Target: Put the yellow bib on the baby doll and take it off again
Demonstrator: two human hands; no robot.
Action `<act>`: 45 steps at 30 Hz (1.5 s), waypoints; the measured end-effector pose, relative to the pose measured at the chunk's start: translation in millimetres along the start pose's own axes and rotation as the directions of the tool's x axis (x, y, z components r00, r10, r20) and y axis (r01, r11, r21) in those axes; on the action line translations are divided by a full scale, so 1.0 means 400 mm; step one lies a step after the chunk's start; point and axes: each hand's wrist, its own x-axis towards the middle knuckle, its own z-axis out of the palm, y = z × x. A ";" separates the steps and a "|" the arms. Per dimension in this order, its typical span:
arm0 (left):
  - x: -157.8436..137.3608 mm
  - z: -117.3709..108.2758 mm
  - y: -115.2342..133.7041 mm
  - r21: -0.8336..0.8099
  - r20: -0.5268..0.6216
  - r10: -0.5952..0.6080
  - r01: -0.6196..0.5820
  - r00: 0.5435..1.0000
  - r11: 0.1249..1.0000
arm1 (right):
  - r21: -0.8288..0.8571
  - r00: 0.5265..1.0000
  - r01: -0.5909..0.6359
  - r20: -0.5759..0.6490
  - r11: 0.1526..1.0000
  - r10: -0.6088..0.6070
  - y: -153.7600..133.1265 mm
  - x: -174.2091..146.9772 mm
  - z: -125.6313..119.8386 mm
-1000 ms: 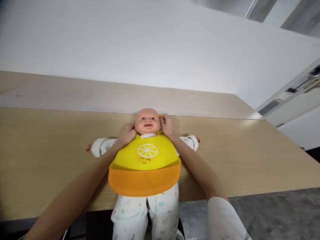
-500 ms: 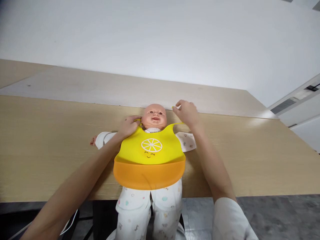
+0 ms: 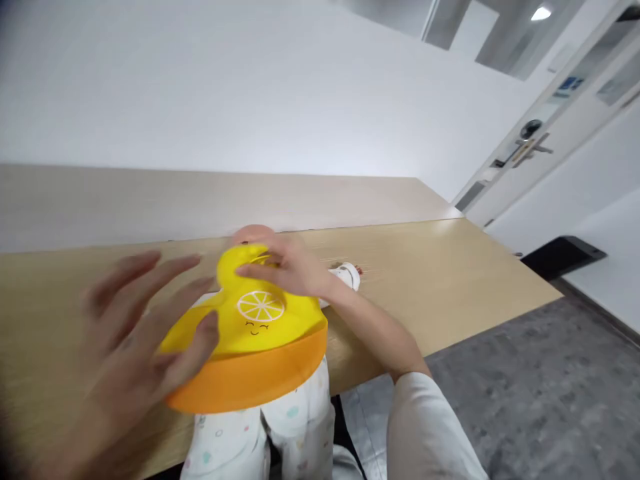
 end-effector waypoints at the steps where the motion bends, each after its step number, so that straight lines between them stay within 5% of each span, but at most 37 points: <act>1: -0.020 -0.015 -0.003 0.028 0.005 -0.010 0.010 1.000 1.000 | 0.021 0.994 -0.036 -0.103 0.999 0.038 -0.003 -0.014 -0.040; 3: -0.068 -0.040 -0.012 0.036 0.095 -0.104 0.101 0.990 0.994 | -0.010 0.928 -0.102 -0.361 0.995 0.091 -0.008 -0.056 -0.142; 6: -0.151 -0.055 -0.021 0.015 0.052 -0.240 0.239 0.969 0.971 | -0.052 0.717 -0.257 -0.680 0.965 0.154 0.001 -0.143 -0.314; 13: -0.283 -0.034 -0.038 -0.015 0.161 -0.308 0.314 0.938 0.949 | 0.017 0.337 -0.706 -0.871 0.708 0.357 0.117 -0.326 -0.583; 18: -0.307 -0.038 -0.047 -0.073 0.364 -0.369 0.421 0.855 0.904 | -0.069 0.220 -0.896 -0.927 0.438 0.303 0.148 -0.399 -0.706; 24: -0.315 -0.014 -0.048 0.088 0.625 -0.433 0.493 0.649 0.866 | -0.038 0.043 -0.996 -0.997 0.077 0.060 0.119 -0.435 -0.792; 26: -0.314 -0.006 -0.049 0.136 0.645 -0.441 0.473 0.625 0.870 | -0.076 0.077 -0.997 -0.997 0.026 0.030 0.115 -0.430 -0.787; 28: -0.313 0.000 -0.050 0.157 0.613 -0.437 0.440 0.658 0.884 | -0.186 0.187 -0.981 -0.982 0.049 0.026 0.119 -0.413 -0.762; 32: -0.314 0.009 -0.054 0.078 0.579 -0.399 0.439 0.711 0.895 | -0.431 0.468 -0.850 -0.882 0.303 0.057 0.149 -0.355 -0.632; 35: -0.313 0.014 -0.053 -0.014 0.585 -0.438 0.549 0.683 0.836 | -0.535 0.630 -0.708 -0.774 0.461 0.069 0.173 -0.324 -0.471; 37: -0.308 0.016 -0.045 -0.038 0.579 -0.540 0.681 0.611 0.731 | -0.529 0.730 -0.557 -0.679 0.640 0.074 0.182 -0.321 -0.352; 39: -0.299 0.020 -0.028 -0.049 0.559 -0.672 0.829 0.486 0.558 | -0.409 0.804 -0.450 -0.572 0.794 0.162 0.186 -0.331 -0.243; 42: -0.280 0.033 0.001 -0.207 0.520 -0.817 0.964 0.251 0.164 | -0.166 0.792 -0.467 -0.516 0.868 0.327 0.189 -0.351 -0.123; 45: -0.256 0.054 0.019 -0.419 0.578 -0.814 0.876 0.056 -0.238 | 0.188 0.741 -0.483 -0.433 0.855 0.514 0.191 -0.353 -0.051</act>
